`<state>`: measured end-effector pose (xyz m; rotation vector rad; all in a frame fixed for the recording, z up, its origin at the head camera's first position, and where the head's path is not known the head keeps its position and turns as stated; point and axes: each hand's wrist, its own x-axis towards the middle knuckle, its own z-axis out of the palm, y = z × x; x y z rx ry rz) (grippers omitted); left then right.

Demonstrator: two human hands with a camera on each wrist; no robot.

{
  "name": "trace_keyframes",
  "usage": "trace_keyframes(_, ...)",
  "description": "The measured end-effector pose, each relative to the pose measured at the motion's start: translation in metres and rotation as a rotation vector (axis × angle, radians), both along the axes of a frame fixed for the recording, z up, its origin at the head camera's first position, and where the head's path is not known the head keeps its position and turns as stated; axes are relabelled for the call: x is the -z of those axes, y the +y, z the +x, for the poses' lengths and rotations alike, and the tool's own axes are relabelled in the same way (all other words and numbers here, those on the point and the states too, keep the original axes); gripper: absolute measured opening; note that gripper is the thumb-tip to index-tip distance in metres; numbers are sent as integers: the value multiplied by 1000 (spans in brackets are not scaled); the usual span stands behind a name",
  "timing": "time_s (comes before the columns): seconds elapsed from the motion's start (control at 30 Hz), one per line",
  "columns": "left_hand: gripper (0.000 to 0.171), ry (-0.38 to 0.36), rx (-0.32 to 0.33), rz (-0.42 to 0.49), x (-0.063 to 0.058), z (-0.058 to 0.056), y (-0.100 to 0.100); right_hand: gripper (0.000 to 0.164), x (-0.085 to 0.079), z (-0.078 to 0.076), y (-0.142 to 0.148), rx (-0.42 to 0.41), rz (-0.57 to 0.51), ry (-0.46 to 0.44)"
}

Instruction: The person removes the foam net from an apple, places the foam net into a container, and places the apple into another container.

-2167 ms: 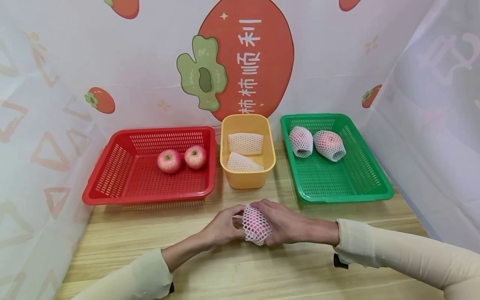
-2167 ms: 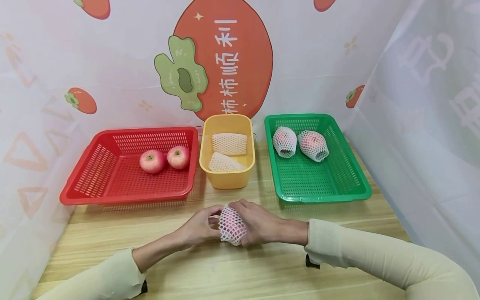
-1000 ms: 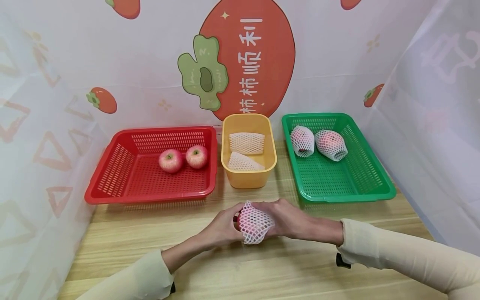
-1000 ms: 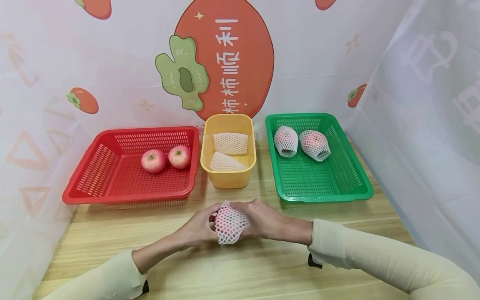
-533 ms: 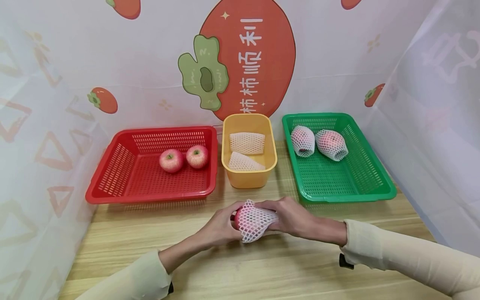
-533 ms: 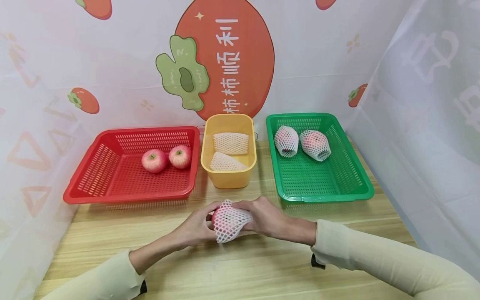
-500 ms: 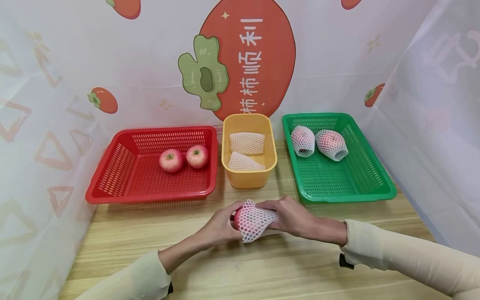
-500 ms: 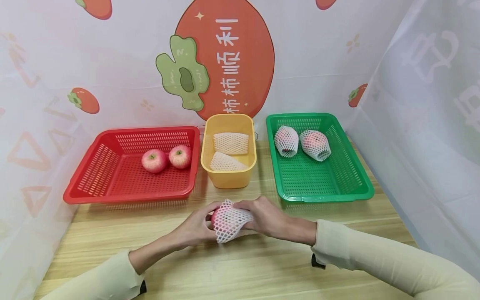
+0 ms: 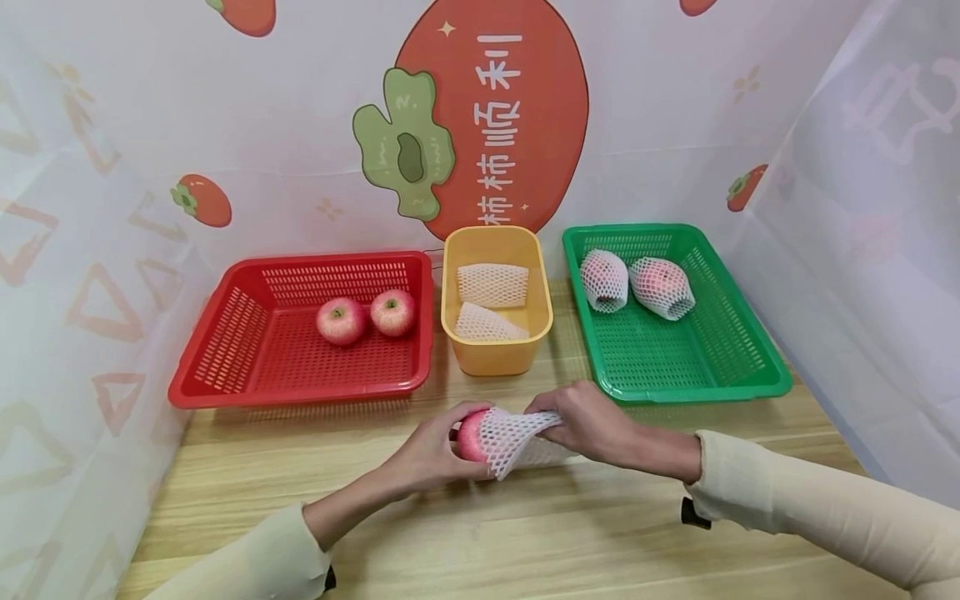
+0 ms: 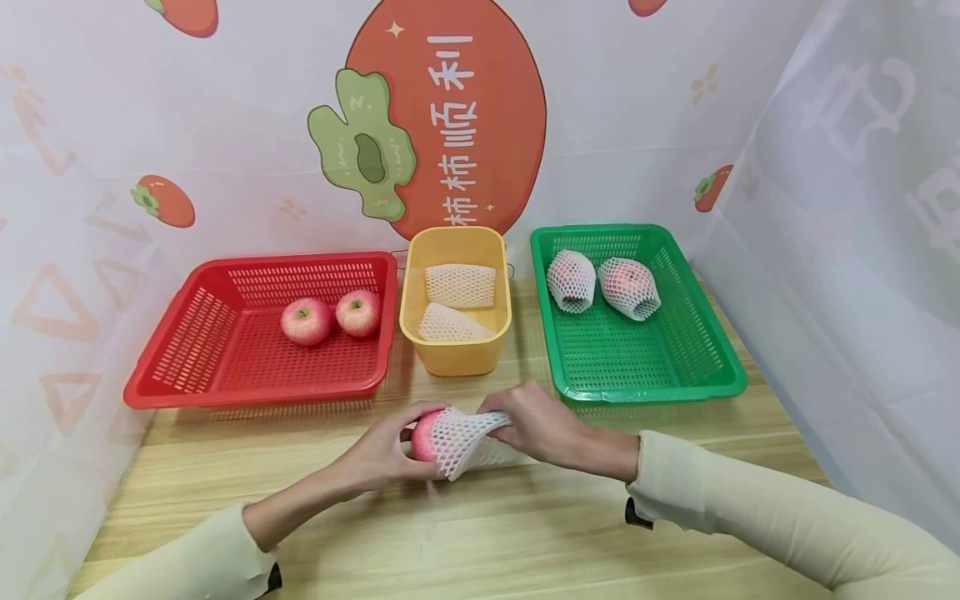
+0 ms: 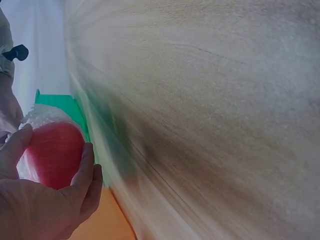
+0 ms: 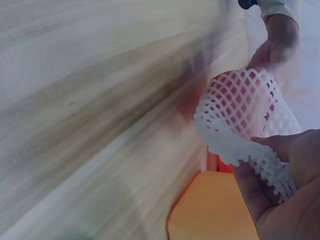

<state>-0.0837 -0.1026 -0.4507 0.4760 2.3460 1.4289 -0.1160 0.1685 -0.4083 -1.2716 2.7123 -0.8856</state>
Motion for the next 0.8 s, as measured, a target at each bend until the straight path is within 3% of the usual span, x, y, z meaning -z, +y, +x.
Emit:
trace_keyframes(0.43, 84, -11, -38, 11, -6, 3, -9, 16, -12, -7, 5, 17, 15, 38)
trace_keyframes(0.8, 84, 17, -73, -36, -18, 7, -22, 17, -38, -15, 10, 48, 21, 92)
